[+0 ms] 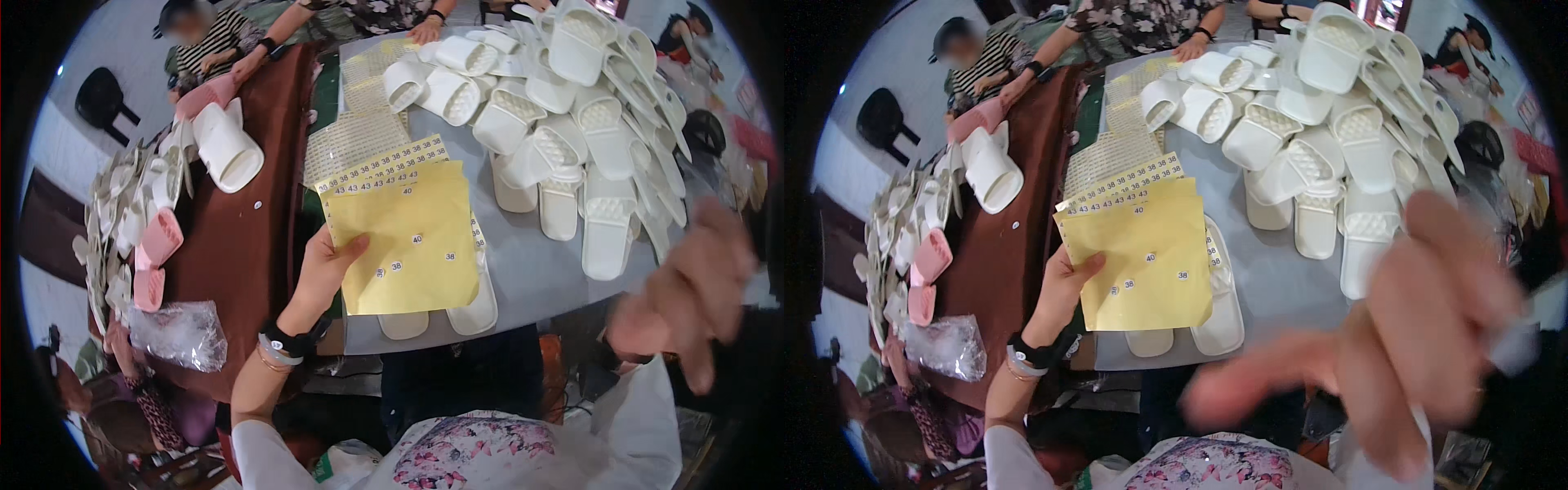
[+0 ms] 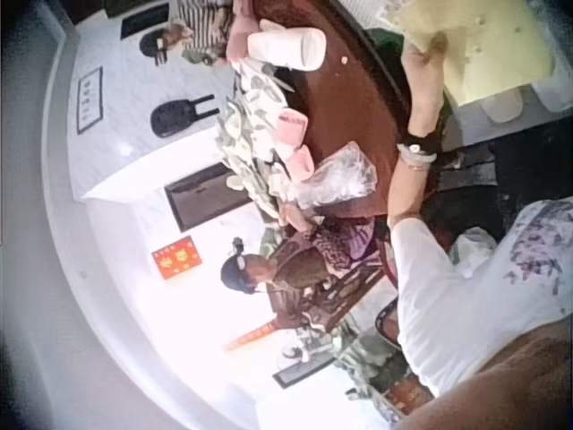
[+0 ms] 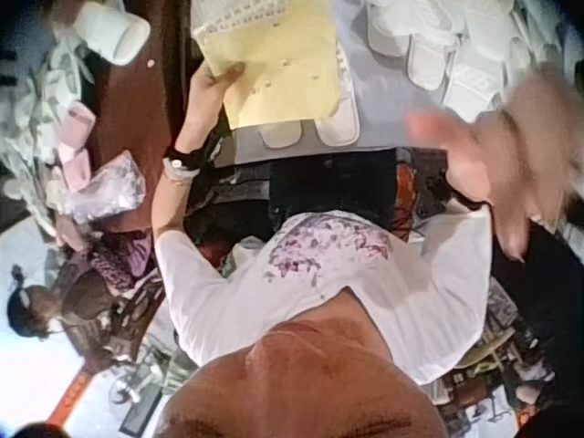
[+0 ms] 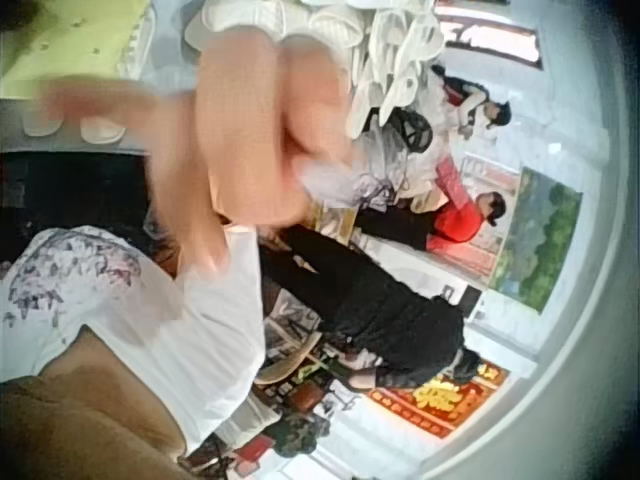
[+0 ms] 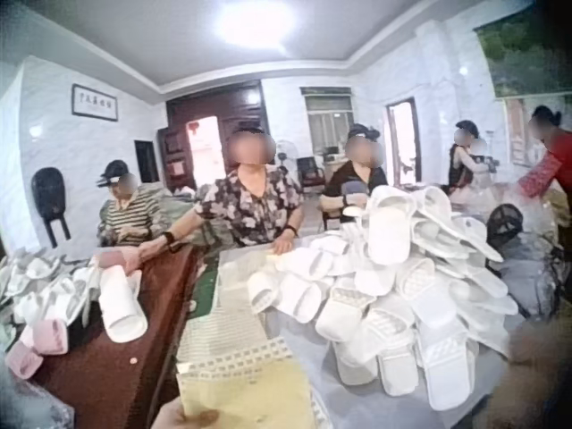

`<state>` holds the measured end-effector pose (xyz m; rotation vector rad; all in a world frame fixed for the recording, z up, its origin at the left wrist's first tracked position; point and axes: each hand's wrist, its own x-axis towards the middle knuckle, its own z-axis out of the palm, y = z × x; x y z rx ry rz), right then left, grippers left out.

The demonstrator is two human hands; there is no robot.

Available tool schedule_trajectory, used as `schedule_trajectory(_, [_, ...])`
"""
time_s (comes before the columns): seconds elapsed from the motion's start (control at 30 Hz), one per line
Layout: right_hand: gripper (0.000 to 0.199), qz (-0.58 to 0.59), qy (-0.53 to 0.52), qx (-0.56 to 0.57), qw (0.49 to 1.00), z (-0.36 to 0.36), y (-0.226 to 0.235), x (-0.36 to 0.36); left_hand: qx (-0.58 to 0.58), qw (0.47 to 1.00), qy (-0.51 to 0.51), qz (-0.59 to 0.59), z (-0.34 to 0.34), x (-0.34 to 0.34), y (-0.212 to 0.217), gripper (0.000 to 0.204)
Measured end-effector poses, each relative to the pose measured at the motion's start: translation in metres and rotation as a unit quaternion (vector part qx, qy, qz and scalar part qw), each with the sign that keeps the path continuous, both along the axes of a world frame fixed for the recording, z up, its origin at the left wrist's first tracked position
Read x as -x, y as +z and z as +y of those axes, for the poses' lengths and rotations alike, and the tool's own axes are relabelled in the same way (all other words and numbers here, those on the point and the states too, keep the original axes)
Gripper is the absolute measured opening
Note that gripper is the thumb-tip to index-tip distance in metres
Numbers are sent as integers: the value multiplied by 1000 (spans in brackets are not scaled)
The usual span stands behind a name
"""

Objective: Applying size labels to white slippers in a manufacturing setting.

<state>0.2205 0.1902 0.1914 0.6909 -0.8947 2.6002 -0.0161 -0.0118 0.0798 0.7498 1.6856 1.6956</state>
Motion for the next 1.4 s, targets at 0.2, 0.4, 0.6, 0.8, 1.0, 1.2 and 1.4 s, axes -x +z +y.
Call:
schedule_trajectory(0.2, [8, -44, -44, -59, 996, -23, 12, 14, 39, 997, -19, -68, 3, -5, -26, 29])
schedule_trajectory(0.4, [8, -61, -62, -78, 993, -31, 8, 11, 51, 995, -30, -78, -1, -2, -27, 29])
schedule_trajectory(0.6, [8, -62, -72, -79, 992, -33, 8, 9, 50, 994, -53, -83, -2, -4, -32, 26])
schedule_trajectory(0.8, [8, -63, -77, -88, 991, -36, 8, 6, 47, 990, -25, -133, 0, -1, -31, 29])
schedule_trajectory(1.0, [9, -62, -80, -94, 990, -36, 9, 3, -24, 982, -19, -184, 0, 2, -31, 31])
schedule_trajectory(1.2, [9, -64, -80, -91, 991, -37, 10, 2, -15, 981, -16, -191, -1, 4, -33, 31])
schedule_trajectory(1.4, [10, -72, -87, -101, 988, -38, 10, -1, -11, 986, -21, -165, -1, 3, -36, 31])
